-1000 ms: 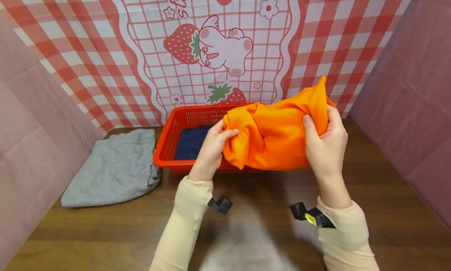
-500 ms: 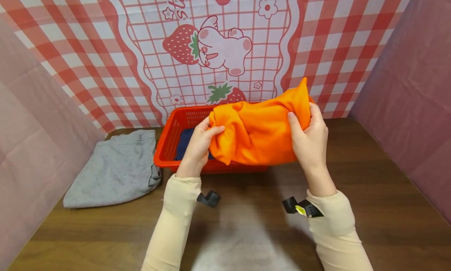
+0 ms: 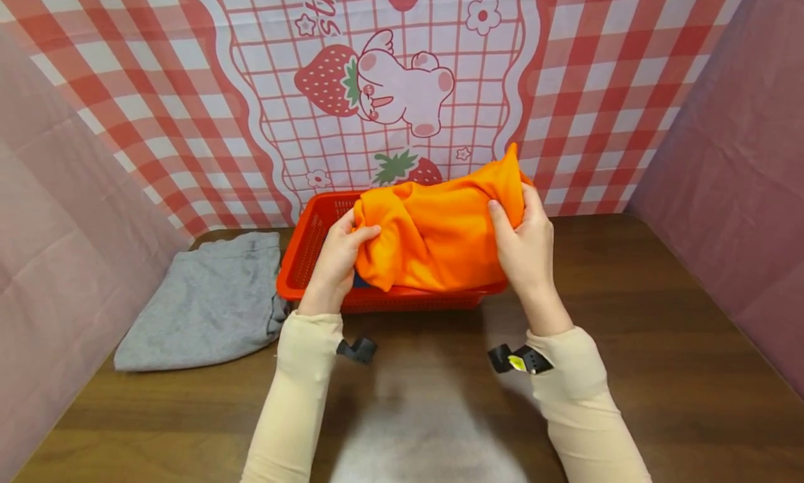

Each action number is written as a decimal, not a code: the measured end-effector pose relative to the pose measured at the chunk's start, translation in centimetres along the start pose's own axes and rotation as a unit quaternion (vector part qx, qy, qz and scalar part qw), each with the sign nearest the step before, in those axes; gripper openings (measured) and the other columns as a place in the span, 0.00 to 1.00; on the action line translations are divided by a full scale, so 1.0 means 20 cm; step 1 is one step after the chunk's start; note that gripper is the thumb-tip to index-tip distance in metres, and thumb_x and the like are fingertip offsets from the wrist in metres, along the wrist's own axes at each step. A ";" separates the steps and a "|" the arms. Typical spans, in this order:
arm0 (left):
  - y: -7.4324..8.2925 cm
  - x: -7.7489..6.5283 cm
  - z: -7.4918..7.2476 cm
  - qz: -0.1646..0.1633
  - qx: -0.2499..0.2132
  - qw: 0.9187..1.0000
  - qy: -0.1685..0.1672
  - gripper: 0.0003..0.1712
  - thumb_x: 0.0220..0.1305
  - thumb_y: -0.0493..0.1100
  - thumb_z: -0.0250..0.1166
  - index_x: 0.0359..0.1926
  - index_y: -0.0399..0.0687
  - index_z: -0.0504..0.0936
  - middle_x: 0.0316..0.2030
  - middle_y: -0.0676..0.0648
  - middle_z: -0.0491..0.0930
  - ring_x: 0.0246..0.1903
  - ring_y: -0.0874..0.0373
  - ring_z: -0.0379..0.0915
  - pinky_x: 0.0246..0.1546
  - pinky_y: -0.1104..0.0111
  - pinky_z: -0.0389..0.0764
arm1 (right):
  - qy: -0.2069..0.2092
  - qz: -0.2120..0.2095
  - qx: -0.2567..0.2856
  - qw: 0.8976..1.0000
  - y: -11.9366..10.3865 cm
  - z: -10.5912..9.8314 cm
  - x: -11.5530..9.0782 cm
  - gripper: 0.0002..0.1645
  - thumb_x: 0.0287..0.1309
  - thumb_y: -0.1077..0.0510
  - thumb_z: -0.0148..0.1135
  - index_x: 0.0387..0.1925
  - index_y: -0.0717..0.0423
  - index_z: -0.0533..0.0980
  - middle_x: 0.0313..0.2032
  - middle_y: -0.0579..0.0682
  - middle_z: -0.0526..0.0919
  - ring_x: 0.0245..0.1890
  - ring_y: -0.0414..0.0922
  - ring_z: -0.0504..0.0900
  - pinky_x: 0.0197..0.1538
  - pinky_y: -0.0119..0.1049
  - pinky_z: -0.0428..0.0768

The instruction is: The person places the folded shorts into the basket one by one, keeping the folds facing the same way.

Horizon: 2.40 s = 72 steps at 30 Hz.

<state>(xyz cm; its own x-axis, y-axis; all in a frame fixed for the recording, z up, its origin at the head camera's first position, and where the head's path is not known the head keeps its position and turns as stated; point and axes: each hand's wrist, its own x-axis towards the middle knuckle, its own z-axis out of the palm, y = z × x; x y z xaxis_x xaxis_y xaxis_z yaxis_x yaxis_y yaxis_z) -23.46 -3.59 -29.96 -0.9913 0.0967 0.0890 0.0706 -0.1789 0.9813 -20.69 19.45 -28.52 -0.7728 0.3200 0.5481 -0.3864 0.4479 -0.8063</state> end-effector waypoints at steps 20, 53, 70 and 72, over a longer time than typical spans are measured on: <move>-0.04 0.06 -0.21 -0.021 0.010 0.999 0.028 0.21 0.61 0.35 0.56 0.56 0.44 0.70 0.47 0.45 0.73 0.42 0.55 0.71 0.49 0.64 0.72 | -0.064 0.024 0.043 0.997 0.14 0.21 0.04 0.25 0.58 0.56 0.57 0.55 0.63 0.67 0.41 0.52 0.73 0.34 0.37 0.70 0.43 0.23 0.71; -0.09 0.09 -0.36 -0.057 0.119 0.989 0.070 0.27 0.57 0.32 0.54 0.59 0.48 0.68 0.50 0.44 0.72 0.44 0.52 0.68 0.50 0.61 0.70 | -0.256 0.061 -0.036 0.964 0.23 0.33 0.06 0.32 0.62 0.55 0.52 0.62 0.63 0.54 0.52 0.65 0.67 0.48 0.57 0.66 0.60 0.52 0.61; -0.09 0.07 -0.40 -0.086 0.356 0.930 0.036 0.26 0.64 0.44 0.52 0.63 0.47 0.63 0.54 0.42 0.70 0.46 0.48 0.69 0.52 0.58 0.70 | -0.393 0.087 -0.094 0.911 0.23 0.25 0.05 0.48 0.50 0.43 0.63 0.62 0.58 0.49 0.50 0.59 0.66 0.48 0.53 0.67 0.61 0.50 0.63; -0.08 0.07 -0.40 -0.090 0.393 0.915 0.026 0.27 0.66 0.46 0.50 0.65 0.47 0.60 0.57 0.43 0.68 0.49 0.48 0.68 0.55 0.58 0.68 | -0.411 0.065 -0.106 0.903 0.24 0.24 0.06 0.49 0.49 0.45 0.65 0.62 0.59 0.49 0.49 0.58 0.66 0.47 0.53 0.67 0.61 0.51 0.62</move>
<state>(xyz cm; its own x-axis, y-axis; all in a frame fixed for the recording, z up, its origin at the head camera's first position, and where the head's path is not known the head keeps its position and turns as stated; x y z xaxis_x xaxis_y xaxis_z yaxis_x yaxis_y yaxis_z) -25.88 -10.93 -32.80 -0.9973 0.0049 -0.0732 -0.0559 0.5962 0.8009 -25.93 17.90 -32.77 -0.9513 -0.3066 0.0317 -0.2273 0.6281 -0.7442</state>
